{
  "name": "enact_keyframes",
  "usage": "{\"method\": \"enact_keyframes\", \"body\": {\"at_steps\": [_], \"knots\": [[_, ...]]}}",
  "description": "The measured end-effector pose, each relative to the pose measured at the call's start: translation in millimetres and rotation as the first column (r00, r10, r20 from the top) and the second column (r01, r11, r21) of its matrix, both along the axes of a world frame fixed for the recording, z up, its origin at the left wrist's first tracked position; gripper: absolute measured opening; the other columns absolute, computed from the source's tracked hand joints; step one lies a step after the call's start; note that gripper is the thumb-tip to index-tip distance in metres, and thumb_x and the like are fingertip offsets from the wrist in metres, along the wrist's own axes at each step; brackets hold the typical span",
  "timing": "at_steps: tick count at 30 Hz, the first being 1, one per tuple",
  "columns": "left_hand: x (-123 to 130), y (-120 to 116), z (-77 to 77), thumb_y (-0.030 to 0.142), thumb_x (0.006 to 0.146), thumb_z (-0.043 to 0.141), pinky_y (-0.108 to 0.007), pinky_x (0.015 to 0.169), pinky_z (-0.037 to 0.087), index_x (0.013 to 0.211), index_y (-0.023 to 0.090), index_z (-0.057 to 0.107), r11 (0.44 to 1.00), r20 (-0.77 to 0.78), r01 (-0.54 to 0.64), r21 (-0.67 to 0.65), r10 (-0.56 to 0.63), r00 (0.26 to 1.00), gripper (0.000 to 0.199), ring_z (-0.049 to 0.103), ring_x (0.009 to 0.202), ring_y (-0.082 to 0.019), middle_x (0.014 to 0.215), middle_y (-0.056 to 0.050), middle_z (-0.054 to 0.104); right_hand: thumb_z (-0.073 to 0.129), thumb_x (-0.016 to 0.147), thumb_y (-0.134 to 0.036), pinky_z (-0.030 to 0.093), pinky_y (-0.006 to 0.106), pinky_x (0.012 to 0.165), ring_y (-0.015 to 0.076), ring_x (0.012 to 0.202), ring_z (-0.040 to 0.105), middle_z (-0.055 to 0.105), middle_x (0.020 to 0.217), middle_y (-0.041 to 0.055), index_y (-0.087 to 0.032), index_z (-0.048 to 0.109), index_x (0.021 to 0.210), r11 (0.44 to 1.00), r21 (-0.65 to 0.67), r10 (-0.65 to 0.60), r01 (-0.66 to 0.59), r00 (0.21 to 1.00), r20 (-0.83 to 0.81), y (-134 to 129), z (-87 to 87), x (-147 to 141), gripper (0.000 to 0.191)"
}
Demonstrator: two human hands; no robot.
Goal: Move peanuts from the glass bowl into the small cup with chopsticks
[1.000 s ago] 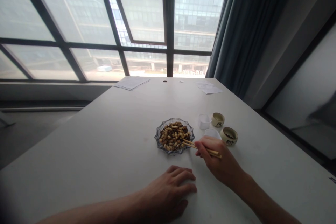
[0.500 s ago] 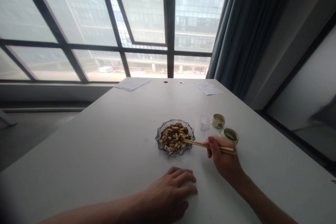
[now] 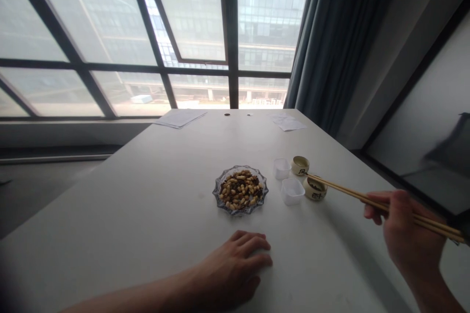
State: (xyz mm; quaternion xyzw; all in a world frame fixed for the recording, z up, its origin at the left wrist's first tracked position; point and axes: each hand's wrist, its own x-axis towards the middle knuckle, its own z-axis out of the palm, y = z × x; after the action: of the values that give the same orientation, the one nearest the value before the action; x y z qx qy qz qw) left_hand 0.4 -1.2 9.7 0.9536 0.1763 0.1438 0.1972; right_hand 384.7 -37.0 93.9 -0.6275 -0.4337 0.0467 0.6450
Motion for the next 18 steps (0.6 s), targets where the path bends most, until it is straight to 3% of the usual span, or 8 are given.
{"method": "enact_keyframes", "body": {"at_steps": [6, 13, 18], "knots": [[0, 0, 1.7, 0.022, 0.102, 0.070, -0.047, 0.130, 0.043, 0.140, 0.028, 0.062, 1.000, -0.010, -0.011, 0.002, 0.011, 1.000, 0.040, 0.060, 0.151, -0.031, 0.155, -0.008, 0.066, 0.057, 0.112, -0.051, 0.052, 0.043, 0.059, 0.0265, 0.061, 0.066, 0.073, 0.067, 0.0082, -0.024, 0.079, 0.082, 0.991, -0.085, -0.100, 0.103, 0.994, 0.038, -12, -12.6, 29, 0.046], [0, 0, 0.8, 0.021, 0.101, 0.070, -0.047, 0.129, 0.043, 0.142, 0.029, 0.061, 1.000, -0.003, -0.012, 0.000, 0.012, 1.000, 0.043, 0.060, 0.150, -0.031, 0.155, -0.008, 0.066, 0.082, 0.099, -0.053, 0.068, 0.041, 0.061, 0.0322, 0.062, 0.082, 0.084, 0.075, 0.0092, -0.026, 0.084, 0.084, 0.995, -0.079, 0.047, -0.061, 0.983, -0.175, -5, -37.9, 38, 0.032], [-1, -1, 0.7, 0.023, 0.104, 0.069, -0.046, 0.129, 0.043, 0.142, 0.029, 0.061, 1.000, -0.003, -0.013, 0.006, 0.013, 1.000, 0.039, 0.060, 0.150, -0.029, 0.154, -0.007, 0.067, 0.086, 0.098, -0.046, 0.073, 0.035, 0.066, 0.0309, 0.064, 0.085, 0.085, 0.078, 0.0073, -0.025, 0.085, 0.089, 0.997, -0.032, 0.068, -0.074, 0.984, -0.164, -6, -30.8, 30, 0.023]]}}
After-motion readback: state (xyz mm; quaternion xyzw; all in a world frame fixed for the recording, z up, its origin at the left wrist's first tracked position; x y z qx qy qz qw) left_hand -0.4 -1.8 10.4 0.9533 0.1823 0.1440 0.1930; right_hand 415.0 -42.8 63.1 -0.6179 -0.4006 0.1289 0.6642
